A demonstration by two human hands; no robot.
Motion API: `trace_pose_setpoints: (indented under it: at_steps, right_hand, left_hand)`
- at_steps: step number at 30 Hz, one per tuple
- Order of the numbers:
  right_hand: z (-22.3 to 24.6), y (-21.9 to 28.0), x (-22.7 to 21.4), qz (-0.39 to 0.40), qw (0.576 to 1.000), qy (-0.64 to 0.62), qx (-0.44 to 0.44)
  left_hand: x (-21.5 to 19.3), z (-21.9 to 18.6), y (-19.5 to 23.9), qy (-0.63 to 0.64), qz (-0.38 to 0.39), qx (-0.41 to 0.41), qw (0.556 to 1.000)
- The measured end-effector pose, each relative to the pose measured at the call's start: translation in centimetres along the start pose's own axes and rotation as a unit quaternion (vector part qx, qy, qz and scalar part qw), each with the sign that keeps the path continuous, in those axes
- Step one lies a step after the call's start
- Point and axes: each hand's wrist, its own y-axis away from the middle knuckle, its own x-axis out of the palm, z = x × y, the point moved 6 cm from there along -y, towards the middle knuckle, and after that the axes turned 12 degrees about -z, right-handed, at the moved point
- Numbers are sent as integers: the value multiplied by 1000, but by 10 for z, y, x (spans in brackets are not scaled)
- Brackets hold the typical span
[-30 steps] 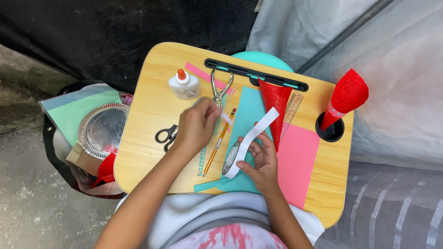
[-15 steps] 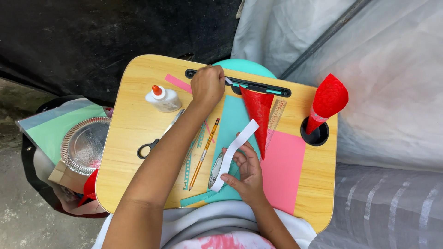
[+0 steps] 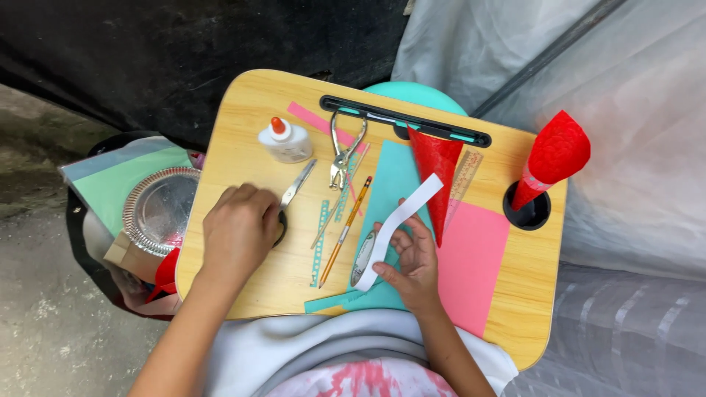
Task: Cutting small strips of tape and applying them to a red paper cone for a craft project.
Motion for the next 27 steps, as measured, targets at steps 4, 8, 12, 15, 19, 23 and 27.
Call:
trace_pose_setpoints:
  at_steps: [4, 8, 12, 15, 19, 23, 27]
  right_hand:
    - [-1, -2, 1, 1, 1000, -1, 13]
    - [1, -2, 4, 7, 1000, 16, 15]
    - [3, -2, 3, 4, 1000, 23, 8]
    - [2, -2, 1, 12, 1000, 29, 6]
    - [-4, -1, -4, 10, 1000, 20, 5]
    - [8, -2, 3, 31, 999, 24, 9]
    - [15, -2, 8, 73, 997, 21, 3]
  left_hand:
    - [17, 22, 30, -22, 81, -18, 996]
    - [28, 15, 40, -93, 10, 44, 995]
    - [29, 7, 39, -149, -39, 92, 984]
    - [28, 21, 34, -64, 99, 10, 993]
    - [13, 40, 35, 137, 203, -170, 955]
    - [29, 46, 59, 547, 167, -322, 754]
    - [36, 47, 77, 535, 217, -315, 754]
